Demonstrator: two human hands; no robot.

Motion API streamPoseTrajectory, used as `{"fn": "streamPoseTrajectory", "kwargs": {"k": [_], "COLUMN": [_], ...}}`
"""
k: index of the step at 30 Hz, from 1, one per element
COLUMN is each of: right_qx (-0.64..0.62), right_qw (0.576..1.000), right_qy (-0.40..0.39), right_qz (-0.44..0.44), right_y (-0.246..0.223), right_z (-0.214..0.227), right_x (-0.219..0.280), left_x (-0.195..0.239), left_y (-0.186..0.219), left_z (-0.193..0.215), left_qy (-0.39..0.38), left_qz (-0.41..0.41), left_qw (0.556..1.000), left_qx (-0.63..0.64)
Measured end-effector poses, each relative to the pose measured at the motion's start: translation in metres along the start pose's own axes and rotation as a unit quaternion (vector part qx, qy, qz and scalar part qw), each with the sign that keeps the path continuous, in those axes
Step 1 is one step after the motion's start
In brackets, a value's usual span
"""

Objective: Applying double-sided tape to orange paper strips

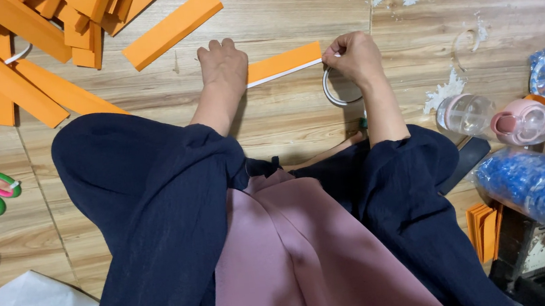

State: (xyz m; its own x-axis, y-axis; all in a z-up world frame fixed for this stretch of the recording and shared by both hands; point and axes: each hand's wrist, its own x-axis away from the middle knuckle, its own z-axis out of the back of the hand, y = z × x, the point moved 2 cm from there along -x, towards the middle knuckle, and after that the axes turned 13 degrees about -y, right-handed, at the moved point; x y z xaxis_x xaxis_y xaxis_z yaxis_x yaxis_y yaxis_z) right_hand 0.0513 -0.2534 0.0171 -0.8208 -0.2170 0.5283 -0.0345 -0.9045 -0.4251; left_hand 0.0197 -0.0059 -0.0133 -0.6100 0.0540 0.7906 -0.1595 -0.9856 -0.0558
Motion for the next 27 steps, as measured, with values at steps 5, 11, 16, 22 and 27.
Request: {"fn": "streamPoseTrajectory", "kwargs": {"k": [5, 11, 16, 22, 27], "right_qx": [0.023, 0.089, 0.056, 0.054, 0.183], "right_qw": [0.999, 0.993, 0.996, 0.997, 0.981], "right_qy": [-0.001, 0.049, 0.030, 0.028, 0.040], "right_qz": [-0.031, -0.058, -0.068, -0.052, 0.051], "right_y": [-0.003, -0.010, -0.005, -0.013, -0.022], "right_z": [-0.001, -0.009, -0.014, -0.018, -0.012], "right_x": [0.001, 0.004, 0.004, 0.012, 0.012], "left_x": [-0.001, 0.030, 0.093, 0.090, 0.079], "left_y": [0.001, 0.026, 0.086, 0.099, 0.101], "left_z": [-0.002, 0.007, 0.019, -0.004, -0.008], "left_qy": [0.009, 0.122, 0.206, 0.171, 0.164], "left_qz": [0.003, 0.086, -0.061, -0.126, -0.134], "left_qw": [1.000, 0.988, 0.976, 0.976, 0.976], "left_qx": [0.000, -0.035, 0.041, 0.046, 0.058]}}
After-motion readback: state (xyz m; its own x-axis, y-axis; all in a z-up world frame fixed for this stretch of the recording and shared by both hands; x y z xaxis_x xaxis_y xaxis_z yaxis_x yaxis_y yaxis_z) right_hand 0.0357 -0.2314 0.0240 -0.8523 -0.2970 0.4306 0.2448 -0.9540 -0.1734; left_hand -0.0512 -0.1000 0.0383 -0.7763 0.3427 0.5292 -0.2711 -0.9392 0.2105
